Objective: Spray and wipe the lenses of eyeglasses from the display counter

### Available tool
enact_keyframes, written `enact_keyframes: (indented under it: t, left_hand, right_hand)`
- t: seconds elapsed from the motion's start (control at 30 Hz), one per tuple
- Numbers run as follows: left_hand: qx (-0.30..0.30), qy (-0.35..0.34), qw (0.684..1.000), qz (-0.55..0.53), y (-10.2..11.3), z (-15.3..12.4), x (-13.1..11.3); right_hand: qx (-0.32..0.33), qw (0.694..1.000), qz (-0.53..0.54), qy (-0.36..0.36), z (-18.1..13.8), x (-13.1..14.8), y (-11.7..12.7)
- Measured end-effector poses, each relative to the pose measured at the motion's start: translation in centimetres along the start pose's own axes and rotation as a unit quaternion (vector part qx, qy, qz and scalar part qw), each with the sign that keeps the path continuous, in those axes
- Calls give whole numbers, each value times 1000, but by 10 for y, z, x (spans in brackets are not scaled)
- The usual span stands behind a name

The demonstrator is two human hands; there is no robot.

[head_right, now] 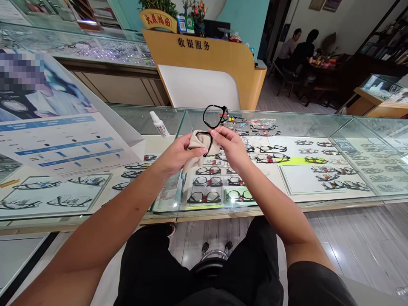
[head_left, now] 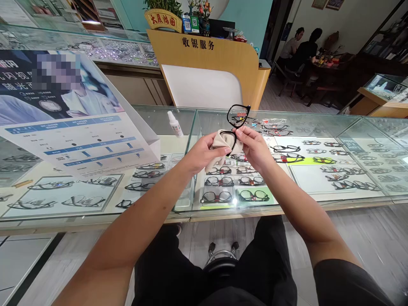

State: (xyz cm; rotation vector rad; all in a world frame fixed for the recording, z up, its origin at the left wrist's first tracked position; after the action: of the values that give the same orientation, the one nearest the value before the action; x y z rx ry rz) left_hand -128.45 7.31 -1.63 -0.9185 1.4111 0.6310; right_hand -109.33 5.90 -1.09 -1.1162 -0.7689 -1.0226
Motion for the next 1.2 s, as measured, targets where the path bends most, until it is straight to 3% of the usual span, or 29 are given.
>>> enact_keyframes:
  t: [0.3, 0.5, 0.77, 1.0, 1.2]
  left_hand:
    - [0, 2, 1000, -3, -2, 1, 0]
    - [-31, -13, 999, 23, 1, 4, 5]
    - [-31, -42, 998, 27, -1, 3, 8]
    - [-97, -47, 994, 17, 0, 8, 14]
    - [-118, -70, 991, 7, -5, 9, 12]
  right_hand:
    - [-4, 1000, -15, 8, -1, 2, 0]
    - [-5, 1000, -16, 22, -2, 1, 0]
    - [-9, 1000, 25, -1, -4, 1, -3]
    - [1, 1000, 8, 3, -7, 2, -4]
    - [15, 1000, 5, 17, -8, -3, -6]
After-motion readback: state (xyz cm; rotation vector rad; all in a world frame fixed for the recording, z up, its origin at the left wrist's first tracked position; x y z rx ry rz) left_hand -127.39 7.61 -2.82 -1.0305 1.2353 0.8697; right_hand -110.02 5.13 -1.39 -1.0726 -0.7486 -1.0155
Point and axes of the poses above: each hand's wrist, its own z-axis towards the middle knuckle, its own y-axis out of the back of the hand, x = y × z, the point moved 1 cm from there along z, towards the middle knuckle, and after that the axes turned 9 degrees about y, right-handed, at the moved point
